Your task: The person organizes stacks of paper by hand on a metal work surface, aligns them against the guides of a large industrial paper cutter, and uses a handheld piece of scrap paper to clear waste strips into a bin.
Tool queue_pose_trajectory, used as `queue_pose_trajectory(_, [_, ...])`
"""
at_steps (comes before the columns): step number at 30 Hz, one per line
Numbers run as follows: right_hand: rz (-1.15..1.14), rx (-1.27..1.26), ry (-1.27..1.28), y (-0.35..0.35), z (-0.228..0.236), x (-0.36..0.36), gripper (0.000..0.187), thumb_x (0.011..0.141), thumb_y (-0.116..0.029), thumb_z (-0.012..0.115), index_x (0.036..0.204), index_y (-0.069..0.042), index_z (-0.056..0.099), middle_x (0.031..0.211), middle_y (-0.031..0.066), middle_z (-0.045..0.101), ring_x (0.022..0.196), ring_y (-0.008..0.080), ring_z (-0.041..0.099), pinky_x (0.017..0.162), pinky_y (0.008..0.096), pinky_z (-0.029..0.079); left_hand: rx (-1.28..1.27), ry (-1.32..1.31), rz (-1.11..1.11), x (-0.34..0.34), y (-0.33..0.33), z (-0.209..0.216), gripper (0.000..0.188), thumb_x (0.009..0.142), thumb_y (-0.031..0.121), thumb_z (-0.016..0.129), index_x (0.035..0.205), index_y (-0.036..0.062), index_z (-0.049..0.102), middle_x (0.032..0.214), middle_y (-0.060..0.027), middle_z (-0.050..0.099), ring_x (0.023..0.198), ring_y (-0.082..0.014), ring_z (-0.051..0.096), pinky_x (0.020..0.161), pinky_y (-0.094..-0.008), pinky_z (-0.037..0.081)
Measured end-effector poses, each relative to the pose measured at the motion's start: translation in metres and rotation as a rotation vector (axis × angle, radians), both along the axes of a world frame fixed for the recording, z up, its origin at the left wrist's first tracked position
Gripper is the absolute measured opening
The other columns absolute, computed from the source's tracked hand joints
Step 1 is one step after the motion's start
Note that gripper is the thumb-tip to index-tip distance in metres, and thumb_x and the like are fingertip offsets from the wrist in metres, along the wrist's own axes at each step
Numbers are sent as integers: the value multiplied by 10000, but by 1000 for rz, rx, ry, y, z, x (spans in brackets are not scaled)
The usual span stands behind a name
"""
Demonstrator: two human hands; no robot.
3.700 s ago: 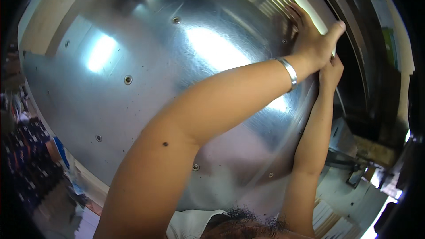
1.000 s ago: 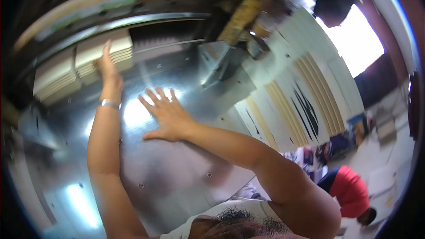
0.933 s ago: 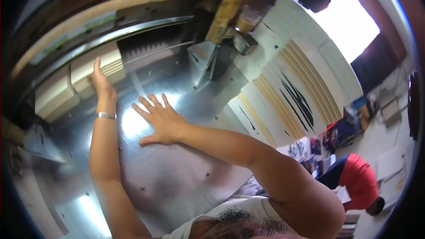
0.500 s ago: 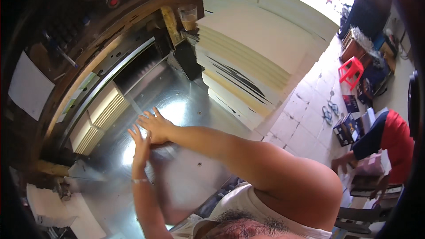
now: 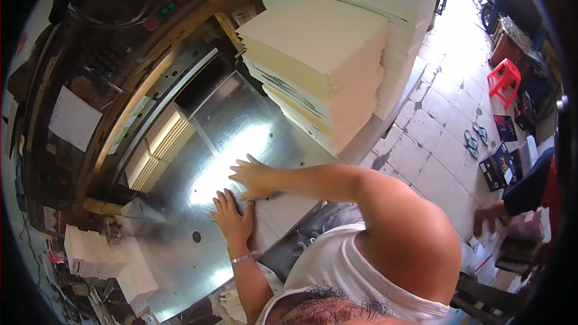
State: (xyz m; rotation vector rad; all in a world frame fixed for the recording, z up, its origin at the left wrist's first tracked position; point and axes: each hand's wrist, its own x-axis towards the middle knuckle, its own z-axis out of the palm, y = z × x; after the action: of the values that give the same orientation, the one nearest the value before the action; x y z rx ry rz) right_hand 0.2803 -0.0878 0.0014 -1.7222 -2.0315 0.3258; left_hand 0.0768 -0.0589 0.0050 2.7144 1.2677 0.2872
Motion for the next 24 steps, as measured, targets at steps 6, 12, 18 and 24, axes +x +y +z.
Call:
queue_pose_trajectory(6, [91,-5,408,-162,50,43,626,865,-323,803,1375,-13,612,1345,209,625,1220,354,608,1037,458,484,-17,36,-16,11,-1,4,928,923,560,660,1590,-2,342,1666,-264,269,1561,-446,193,1234,-657,92])
queue_pose_trajectory(12, [-301,1067,-433,-246,157,124,326,852,-294,799,1135,-134,779,928,4,694,780,201,654,743,361,521,-5,17,8,1,-2,1,921,924,554,665,1588,1,347,1667,-262,269,1562,-443,194,1239,-647,86])
queue_pose_trajectory(18, [-877,781,-1004,-310,245,191,797,703,-314,870,1450,-281,594,1502,10,530,1388,259,465,1186,554,283,-13,-13,-13,4,-1,2,905,922,548,670,1580,4,369,1664,-254,284,1562,-435,202,1240,-643,84])
queue_pose_trajectory(24, [-954,592,-1002,-289,249,205,927,690,-290,903,1523,-353,501,1663,44,319,1544,307,274,1239,671,90,-13,-22,-5,1,-1,3,891,921,537,674,1576,10,381,1659,-246,302,1563,-429,205,1245,-636,84])
